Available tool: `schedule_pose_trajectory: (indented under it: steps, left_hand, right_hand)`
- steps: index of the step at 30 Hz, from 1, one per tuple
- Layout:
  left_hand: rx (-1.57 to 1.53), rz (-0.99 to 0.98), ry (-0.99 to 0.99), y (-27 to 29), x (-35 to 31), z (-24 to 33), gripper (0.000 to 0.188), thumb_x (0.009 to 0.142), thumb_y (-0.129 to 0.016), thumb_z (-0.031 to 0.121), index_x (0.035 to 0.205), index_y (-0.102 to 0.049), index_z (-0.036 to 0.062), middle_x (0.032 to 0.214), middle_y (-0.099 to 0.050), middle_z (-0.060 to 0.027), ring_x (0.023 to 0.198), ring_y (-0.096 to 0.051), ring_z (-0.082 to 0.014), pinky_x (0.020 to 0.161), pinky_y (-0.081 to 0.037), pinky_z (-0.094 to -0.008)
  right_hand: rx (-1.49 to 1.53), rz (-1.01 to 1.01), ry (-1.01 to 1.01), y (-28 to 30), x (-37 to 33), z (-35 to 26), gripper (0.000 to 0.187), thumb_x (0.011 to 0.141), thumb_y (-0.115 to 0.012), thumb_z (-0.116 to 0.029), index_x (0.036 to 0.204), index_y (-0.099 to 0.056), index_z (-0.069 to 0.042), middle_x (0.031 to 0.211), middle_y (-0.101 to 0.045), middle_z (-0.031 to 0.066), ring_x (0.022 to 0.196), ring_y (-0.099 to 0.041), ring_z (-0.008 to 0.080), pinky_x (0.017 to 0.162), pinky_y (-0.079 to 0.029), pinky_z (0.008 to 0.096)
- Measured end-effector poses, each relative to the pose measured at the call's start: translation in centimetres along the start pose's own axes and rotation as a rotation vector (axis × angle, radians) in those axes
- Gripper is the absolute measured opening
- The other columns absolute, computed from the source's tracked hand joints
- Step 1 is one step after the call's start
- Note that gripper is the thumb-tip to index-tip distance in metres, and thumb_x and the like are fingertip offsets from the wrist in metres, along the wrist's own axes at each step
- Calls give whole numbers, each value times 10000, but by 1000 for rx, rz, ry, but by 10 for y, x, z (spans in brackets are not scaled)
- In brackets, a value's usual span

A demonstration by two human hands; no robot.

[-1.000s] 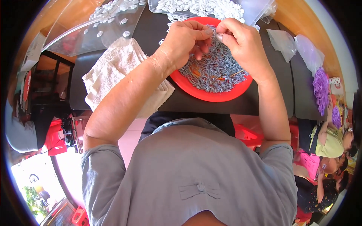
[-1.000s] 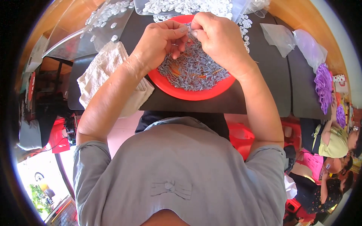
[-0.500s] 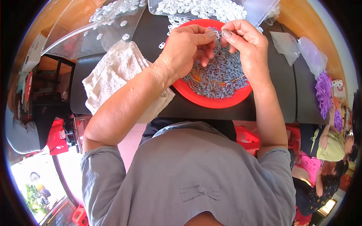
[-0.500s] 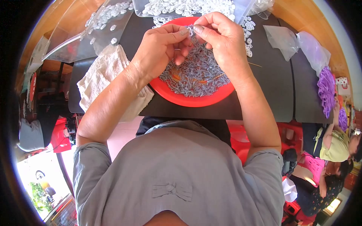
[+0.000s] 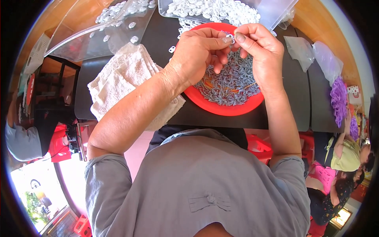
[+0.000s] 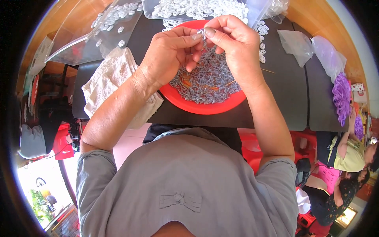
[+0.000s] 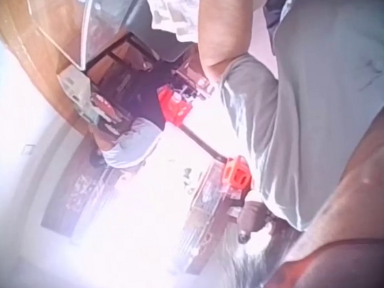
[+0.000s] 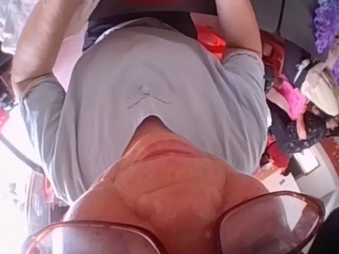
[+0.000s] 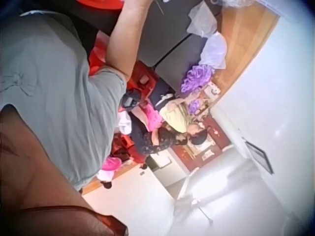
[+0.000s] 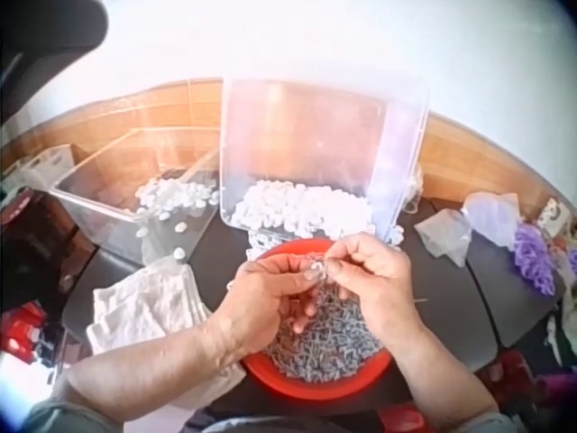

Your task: Assembling small plastic components with metal pins by hand.

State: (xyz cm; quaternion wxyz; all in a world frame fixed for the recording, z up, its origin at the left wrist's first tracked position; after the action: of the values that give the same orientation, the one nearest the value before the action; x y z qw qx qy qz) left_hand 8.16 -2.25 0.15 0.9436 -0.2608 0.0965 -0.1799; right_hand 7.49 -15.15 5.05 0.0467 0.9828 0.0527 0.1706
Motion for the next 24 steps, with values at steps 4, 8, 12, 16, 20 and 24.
schedule_pose_trajectory:
  steps: [4,8,12,16,20,24]
  left_hand:
    - [4,-33,12,-4,-1,1,128,909,-602,81,935,-600,-45,809,-644,-109,573,-574,-146,459,-447,-261]
    - [9,-46,37,-3,0,-1,132,911,-603,84,935,-596,-46,798,-640,-104,570,-571,-144,458,-442,-256]
    - [55,-13,20,-2,0,0,134,908,-612,89,928,-596,-43,769,-627,-93,570,-572,-141,456,-441,-254]
    - [137,43,-8,-2,-4,4,134,913,-612,101,928,-606,-31,752,-612,-72,575,-565,-129,466,-432,-246]
    - [244,67,-53,0,-4,7,133,913,-618,112,917,-619,-21,741,-610,-62,570,-557,-123,474,-423,-239]
    - [270,90,-61,0,-6,8,128,905,-626,106,917,-619,-21,741,-608,-56,572,-557,-116,472,-420,-233]
  right_hand:
    - [-14,19,-34,1,0,4,86,896,-624,-70,958,-639,-13,826,-639,14,738,-591,90,613,-412,210]
    - [-36,-13,-59,0,1,4,78,906,-613,-82,948,-635,-21,822,-638,10,736,-587,85,613,-409,207]
    - [-62,-51,-94,1,-1,5,77,921,-592,-98,931,-622,-28,810,-630,5,733,-580,74,609,-404,202]
    - [-77,-54,-55,2,-1,2,75,929,-580,-100,934,-611,-33,795,-621,-4,732,-573,62,606,-402,198]
    - [-175,-55,-17,3,-2,1,68,933,-578,-104,933,-602,-40,786,-608,-16,727,-555,53,607,-396,196]
    - [-316,-64,149,-1,-3,-10,67,935,-581,-108,928,-590,-41,765,-590,-25,704,-522,39,591,-394,198]
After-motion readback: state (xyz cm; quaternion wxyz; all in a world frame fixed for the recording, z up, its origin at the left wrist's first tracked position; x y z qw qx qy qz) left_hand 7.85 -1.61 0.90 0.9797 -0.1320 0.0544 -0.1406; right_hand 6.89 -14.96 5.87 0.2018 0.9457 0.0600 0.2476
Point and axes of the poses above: each hand's wrist, its own x-axis towards the middle knuckle, its own y-axis out of the back of the hand, z = x × y, the point moved 8 cm from there along x, towards the middle knuckle
